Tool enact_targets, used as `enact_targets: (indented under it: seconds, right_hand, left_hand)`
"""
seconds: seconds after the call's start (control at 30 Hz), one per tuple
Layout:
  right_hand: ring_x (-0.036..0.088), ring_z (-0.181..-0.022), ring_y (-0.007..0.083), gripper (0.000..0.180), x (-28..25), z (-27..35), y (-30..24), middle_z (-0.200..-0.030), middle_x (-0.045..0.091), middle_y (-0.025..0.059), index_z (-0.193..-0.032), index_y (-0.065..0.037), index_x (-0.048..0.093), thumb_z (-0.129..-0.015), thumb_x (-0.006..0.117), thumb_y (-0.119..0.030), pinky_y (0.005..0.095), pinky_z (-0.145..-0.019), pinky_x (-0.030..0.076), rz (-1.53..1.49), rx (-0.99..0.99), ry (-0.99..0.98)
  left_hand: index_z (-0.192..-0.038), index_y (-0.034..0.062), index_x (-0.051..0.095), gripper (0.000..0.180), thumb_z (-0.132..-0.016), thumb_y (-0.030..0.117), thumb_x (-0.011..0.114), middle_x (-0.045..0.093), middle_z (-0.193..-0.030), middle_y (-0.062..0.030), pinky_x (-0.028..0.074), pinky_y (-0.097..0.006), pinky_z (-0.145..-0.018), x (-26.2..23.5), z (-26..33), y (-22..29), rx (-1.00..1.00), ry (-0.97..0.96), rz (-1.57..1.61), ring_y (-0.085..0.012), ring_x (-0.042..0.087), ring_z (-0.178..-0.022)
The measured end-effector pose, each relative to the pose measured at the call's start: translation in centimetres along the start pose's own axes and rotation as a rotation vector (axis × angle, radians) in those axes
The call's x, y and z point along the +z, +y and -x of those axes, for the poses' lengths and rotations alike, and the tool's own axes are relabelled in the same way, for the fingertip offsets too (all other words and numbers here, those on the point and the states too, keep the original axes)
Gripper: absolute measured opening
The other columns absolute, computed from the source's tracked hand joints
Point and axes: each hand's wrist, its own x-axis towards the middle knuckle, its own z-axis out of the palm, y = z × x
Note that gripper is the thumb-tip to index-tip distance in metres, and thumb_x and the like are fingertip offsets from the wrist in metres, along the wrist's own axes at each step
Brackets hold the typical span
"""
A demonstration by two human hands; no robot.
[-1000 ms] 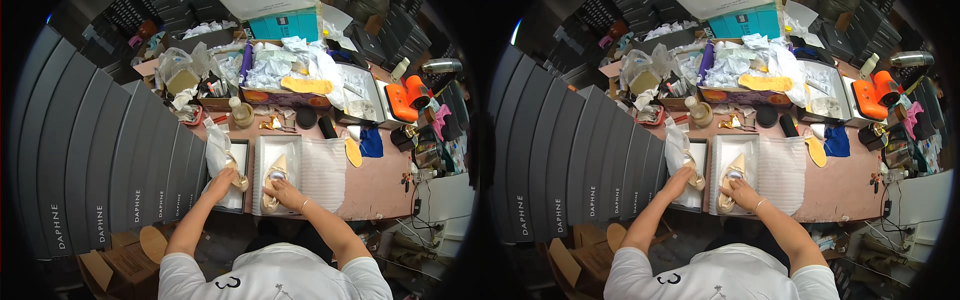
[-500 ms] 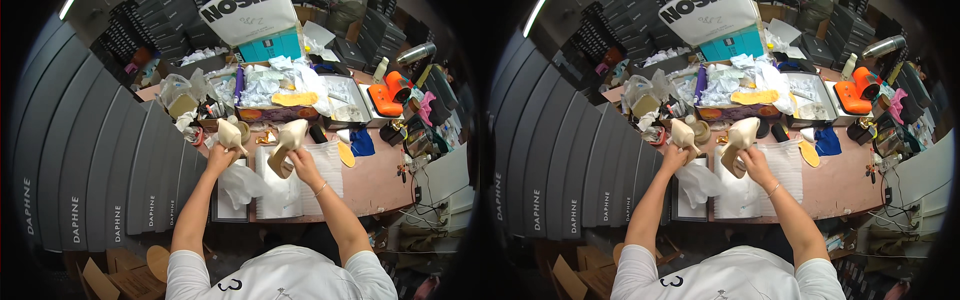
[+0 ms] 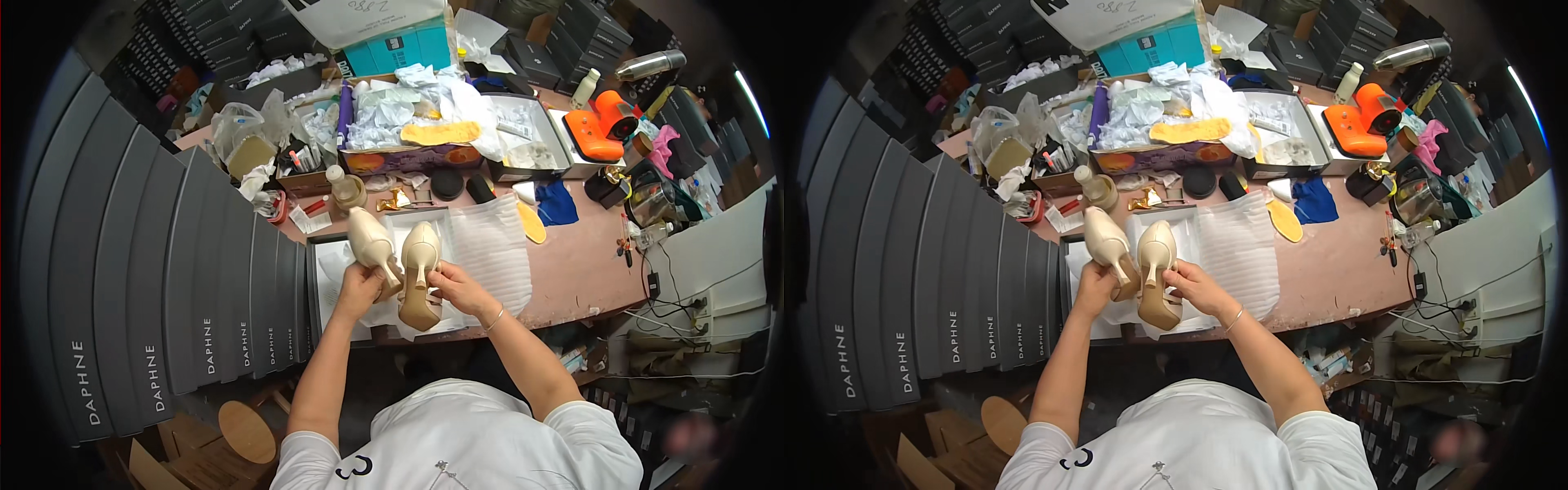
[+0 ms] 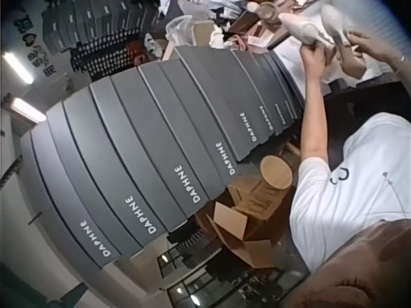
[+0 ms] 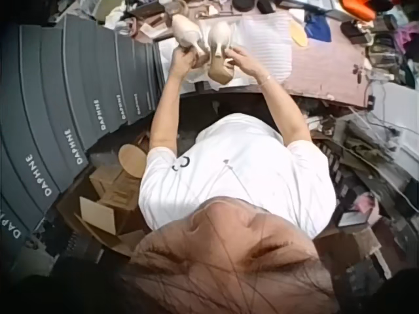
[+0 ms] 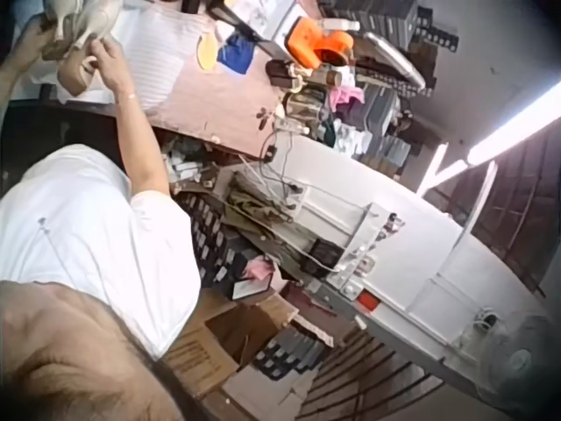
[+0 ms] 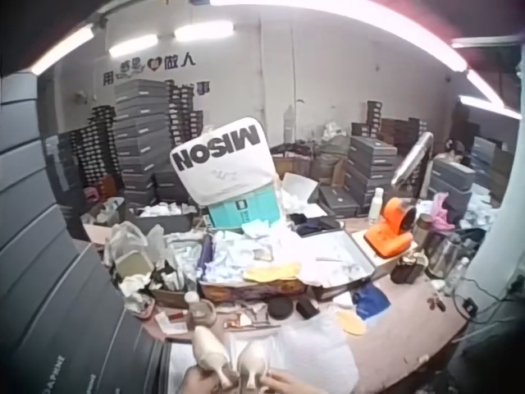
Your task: Packaging high-heeled shoes into a shoe box using tissue paper.
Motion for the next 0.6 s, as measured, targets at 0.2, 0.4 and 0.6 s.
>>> enact_targets:
  seconds: [0.2, 0.4, 0.6]
  right_hand:
    - [0.052, -0.094, 0.0093, 0.029, -2.4, -2.6, 1.5, -0.101, 0.057, -0.0008, -0.108, -0.008, 0.056, -0.099, 0.048, -0.034, 0.0279, -0.076, 0.047, -0.048, 0.091, 0.020]
    - [0.056, -0.087, 0.0096, 0.029, -4.0, -3.0, -1.5, -0.097, 0.059, 0.0006, -0.108, -0.007, 0.054, -0.099, 0.049, -0.033, 0.0276, -0.074, 0.050, -0.212, 0.130, -0.025]
    - [0.060, -0.086, 0.0092, 0.034, -2.2, 0.4, -1.9, -0.099, 0.061, 0.0014, -0.119, -0.006, 0.052, -0.098, 0.051, -0.033, 0.0268, -0.072, 0.053, -0.226, 0.100, -0.055]
  left_hand:
    - [-0.101, 0.0021, 0.065, 0.018, -0.084, 0.008, 0.062, 0.067, -0.100, -0.0124, 0.048, -0.038, -0.086, -2.9, -0.7, 5.8, 0.703, 0.413, -0.886, -0.0284, 0.064, -0.092]
    - [-0.100, -0.0025, 0.064, 0.019, -0.088, 0.013, 0.062, 0.067, -0.093, -0.0091, 0.050, -0.029, -0.072, 0.5, 0.7, 9.6, -0.046, 0.129, -0.389, -0.0154, 0.064, -0.082]
    - [-0.120, -0.0003, 0.053, 0.036, -0.100, 0.029, 0.046, 0.063, -0.106, -0.0095, 0.052, -0.029, -0.079, 1.5, 2.1, 2.1, -0.443, -0.262, 0.367, -0.0161, 0.062, -0.089]
